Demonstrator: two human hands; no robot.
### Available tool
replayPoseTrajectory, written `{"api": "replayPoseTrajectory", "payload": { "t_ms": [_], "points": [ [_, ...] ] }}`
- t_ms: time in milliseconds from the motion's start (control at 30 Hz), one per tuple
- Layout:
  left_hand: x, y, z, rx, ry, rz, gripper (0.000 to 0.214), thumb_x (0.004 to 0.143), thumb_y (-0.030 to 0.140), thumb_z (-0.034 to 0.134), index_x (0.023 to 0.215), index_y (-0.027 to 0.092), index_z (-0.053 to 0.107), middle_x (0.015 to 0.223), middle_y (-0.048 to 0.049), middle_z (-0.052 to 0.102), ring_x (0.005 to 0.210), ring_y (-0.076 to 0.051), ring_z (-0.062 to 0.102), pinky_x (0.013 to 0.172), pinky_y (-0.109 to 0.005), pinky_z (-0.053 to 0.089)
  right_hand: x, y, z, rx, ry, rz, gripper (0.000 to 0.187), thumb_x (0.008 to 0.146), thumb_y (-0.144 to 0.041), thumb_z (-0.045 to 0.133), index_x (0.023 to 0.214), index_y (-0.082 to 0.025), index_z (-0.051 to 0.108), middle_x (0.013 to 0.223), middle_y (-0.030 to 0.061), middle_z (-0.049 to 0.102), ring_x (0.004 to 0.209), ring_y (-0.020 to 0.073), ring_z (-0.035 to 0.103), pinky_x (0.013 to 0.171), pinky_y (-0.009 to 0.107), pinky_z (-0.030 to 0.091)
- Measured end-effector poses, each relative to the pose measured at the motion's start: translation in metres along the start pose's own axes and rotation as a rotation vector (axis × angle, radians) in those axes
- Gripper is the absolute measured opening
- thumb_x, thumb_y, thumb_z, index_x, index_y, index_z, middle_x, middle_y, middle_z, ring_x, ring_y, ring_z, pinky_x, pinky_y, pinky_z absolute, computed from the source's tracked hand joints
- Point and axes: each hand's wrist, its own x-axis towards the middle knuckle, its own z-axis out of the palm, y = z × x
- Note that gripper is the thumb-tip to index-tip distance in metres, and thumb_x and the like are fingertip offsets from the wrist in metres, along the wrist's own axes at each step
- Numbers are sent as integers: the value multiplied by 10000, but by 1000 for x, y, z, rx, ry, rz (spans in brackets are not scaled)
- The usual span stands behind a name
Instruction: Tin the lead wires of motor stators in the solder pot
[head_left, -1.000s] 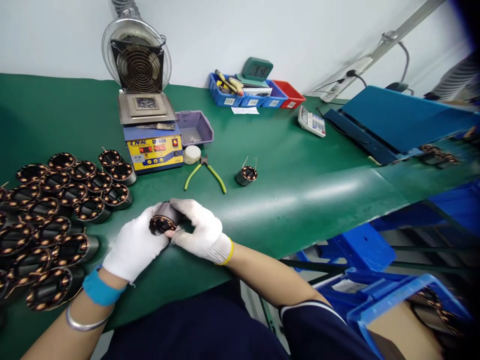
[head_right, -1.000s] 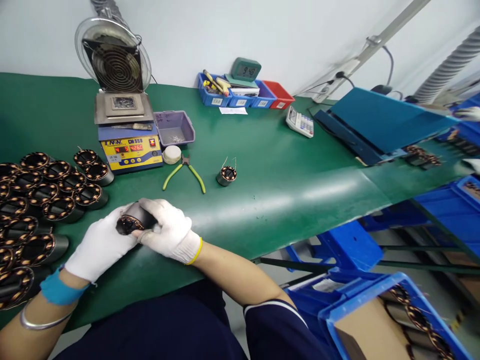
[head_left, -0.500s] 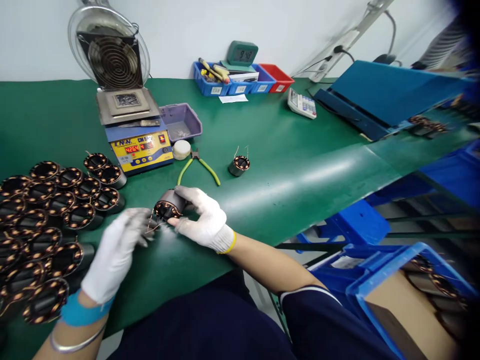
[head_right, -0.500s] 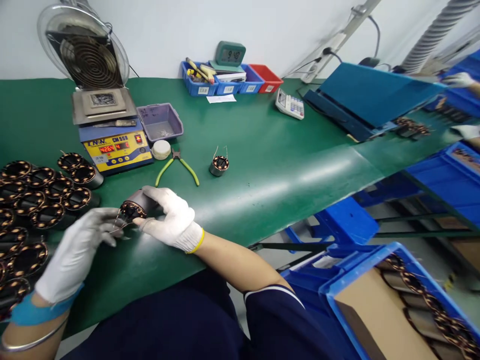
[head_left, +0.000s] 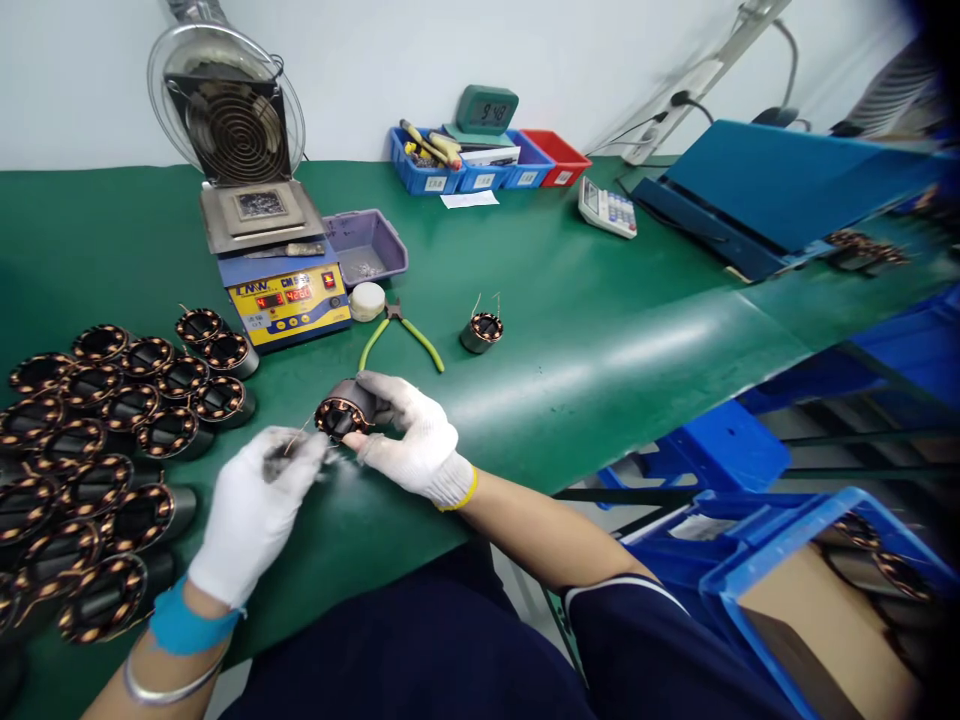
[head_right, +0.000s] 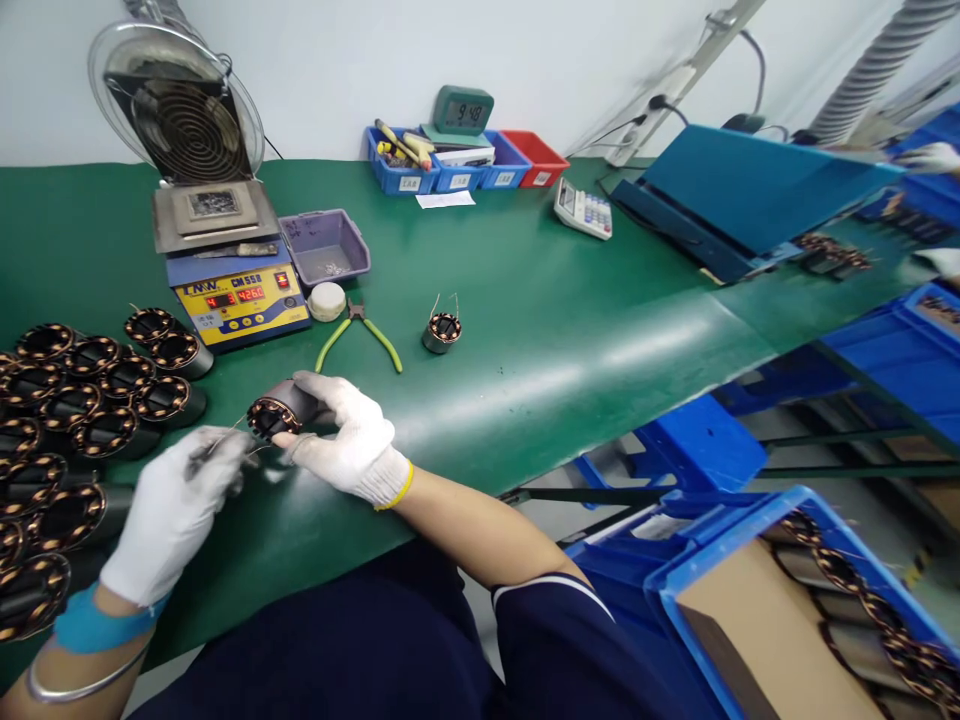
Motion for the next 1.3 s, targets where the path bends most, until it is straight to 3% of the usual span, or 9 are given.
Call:
{"api": "replayPoseTrajectory", "payload": {
  "t_ms": [133,200,367,500,600,700,767,967,1300],
  "points": [
    [-10,0,4,-17,-172,-17,385,811,492,624,605,171,569,549,-1,559,470,-104,455,458,-233,376,1,3,0,-2,8,35,644,651,-412,763,1226,-186,582,1170,94,637,970,199,660,827,316,588],
    [-16,0,-1,-123,-188,9,388,809,465,639,570,177,534,525,4,533,448,-105,443,424,-231,359,2,4,0,26,26,64,657,654,-412,760,1243,-191,571,1191,95,633,964,197,663,826,320,590],
    [-24,-1,-6,-271,18,55,337,842,444,613,633,186,553,590,6,553,479,-116,484,416,-229,371,38,-6,-5,-70,56,-18,668,688,-422,738,1277,-168,551,1192,100,638,983,206,656,840,328,578],
    [-20,-7,7,119,61,302,265,836,442,601,790,185,642,732,-38,654,603,-163,587,572,-283,485,116,-36,-6,-463,91,-269,636,723,-399,698,1284,-142,545,1243,110,599,1120,249,584,965,376,502],
    [-11,-13,13,568,216,510,373,837,455,574,1066,170,648,1071,-127,673,937,-279,632,838,-419,503,183,-65,3,-825,67,-358,618,796,-382,610,1357,-164,470,1284,113,546,1197,294,514,1015,467,434],
    [0,-18,9,924,355,493,549,844,460,528,1261,104,561,1394,-216,474,1279,-408,426,1044,-566,344,233,-87,17,-1107,13,-357,608,847,-351,539,1415,-207,377,1283,111,503,1164,312,512,952,513,444],
    [5,-20,3,1034,403,427,632,842,479,512,1316,60,510,1462,-249,373,1357,-438,301,1094,-603,245,254,-94,28,-1220,-16,-383,608,847,-324,548,1416,-220,364,1276,109,484,1140,306,516,935,498,449],
    [10,-22,-5,1111,337,347,601,851,477,472,1285,69,544,1424,-243,416,1325,-423,330,1085,-626,205,270,-94,52,-1371,-130,-421,589,826,-249,601,1381,-227,406,1265,115,476,1134,307,512,905,457,460],
    [9,-22,-3,1022,333,469,525,874,454,465,1193,63,610,1254,-209,592,1253,-377,442,1105,-603,195,264,-101,58,-1449,-173,-437,544,839,-161,544,1366,-225,427,1317,129,485,1115,306,525,864,460,489]
  ]
}}
